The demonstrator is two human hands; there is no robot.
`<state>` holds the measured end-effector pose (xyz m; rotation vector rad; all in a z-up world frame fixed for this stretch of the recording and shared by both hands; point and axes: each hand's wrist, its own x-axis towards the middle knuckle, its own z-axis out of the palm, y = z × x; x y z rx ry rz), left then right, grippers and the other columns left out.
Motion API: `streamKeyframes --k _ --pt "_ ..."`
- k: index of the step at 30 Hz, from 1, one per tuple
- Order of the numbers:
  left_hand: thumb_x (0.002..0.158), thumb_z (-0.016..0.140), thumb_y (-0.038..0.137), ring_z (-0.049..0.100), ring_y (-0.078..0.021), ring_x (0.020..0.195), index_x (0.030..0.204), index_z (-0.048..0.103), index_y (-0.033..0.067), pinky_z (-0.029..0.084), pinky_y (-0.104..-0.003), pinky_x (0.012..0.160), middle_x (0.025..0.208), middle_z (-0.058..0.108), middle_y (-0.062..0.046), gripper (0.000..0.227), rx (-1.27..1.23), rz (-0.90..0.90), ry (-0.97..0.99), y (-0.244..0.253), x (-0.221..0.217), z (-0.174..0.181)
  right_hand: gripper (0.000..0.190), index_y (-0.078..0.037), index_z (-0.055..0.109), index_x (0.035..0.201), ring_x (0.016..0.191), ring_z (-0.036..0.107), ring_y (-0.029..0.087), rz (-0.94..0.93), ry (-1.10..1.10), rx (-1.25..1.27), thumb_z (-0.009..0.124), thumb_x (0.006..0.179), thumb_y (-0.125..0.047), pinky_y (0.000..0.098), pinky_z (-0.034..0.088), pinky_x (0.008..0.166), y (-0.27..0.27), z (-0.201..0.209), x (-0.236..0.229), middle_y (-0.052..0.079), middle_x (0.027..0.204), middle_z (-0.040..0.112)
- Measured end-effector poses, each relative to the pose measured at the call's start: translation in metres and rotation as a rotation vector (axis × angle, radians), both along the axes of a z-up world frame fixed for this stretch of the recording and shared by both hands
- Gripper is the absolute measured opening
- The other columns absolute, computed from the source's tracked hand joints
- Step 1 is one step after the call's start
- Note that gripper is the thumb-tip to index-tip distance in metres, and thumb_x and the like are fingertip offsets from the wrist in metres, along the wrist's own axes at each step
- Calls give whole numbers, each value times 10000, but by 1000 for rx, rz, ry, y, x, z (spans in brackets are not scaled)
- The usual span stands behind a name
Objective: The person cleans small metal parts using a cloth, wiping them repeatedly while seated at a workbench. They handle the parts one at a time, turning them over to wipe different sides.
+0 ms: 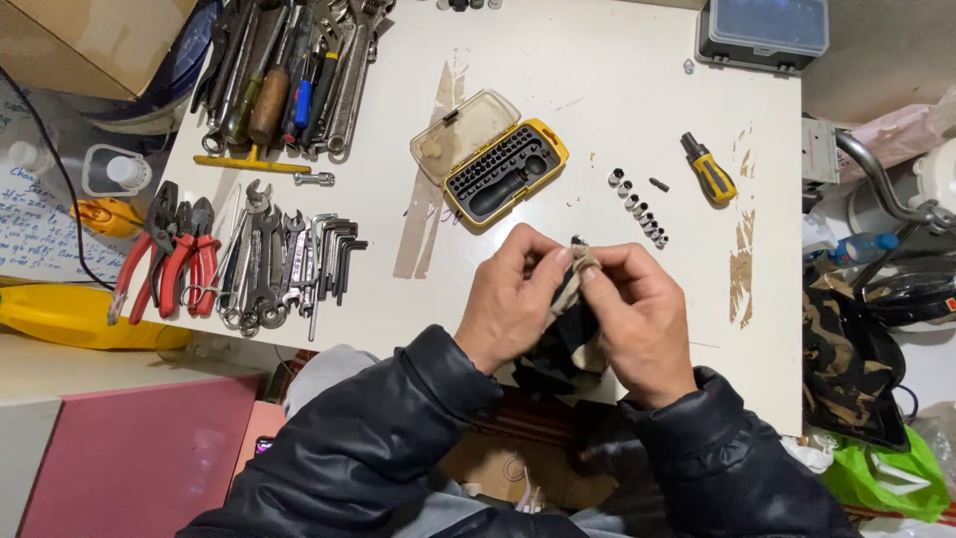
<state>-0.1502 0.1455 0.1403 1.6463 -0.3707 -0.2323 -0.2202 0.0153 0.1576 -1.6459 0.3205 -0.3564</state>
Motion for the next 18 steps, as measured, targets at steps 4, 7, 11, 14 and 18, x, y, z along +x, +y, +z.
streamKeyframes --k 4,7,11,14,18 --pt "924 698 262 539 -122 493 952 654 -48 448 -234 392 543 579 -100 314 -132 -26 421 -6 9 -22 91 -19 746 997 728 627 131 14 -36 -283 704 916 -23 297 523 640 -5 -7 -3 135 744 701" --pt "920 700 207 549 -103 428 967 642 -84 416 -202 371 515 553 -97 299 -209 -45 520 -7 6 -14 84 -28 747 921 640 578 119 1 3 -246 714 857 16 273 501 569 -9 -5 0 121 650 647" --pt "982 638 224 621 -168 576 997 661 -2 482 -288 509 620 631 -113 228 -60 -98 46 -3 -2 -4 72 17 708 878 614 545 126 -23 71 13 648 839 26 278 486 541 -12 -4 1 107 623 601" --pt "1018 597 203 658 -250 663 985 651 57 540 -338 602 669 621 -95 159 -9 -81 -335 -3 -8 -4 64 28 659 825 570 536 139 -57 95 304 603 798 43 272 480 518 -21 -25 7 104 605 561" --pt "1033 573 218 662 -285 693 998 654 73 555 -354 624 699 596 -96 170 63 -125 -418 -1 -8 0 72 27 622 787 621 566 144 -66 84 450 584 748 73 258 482 572 -16 -19 6 119 658 576"
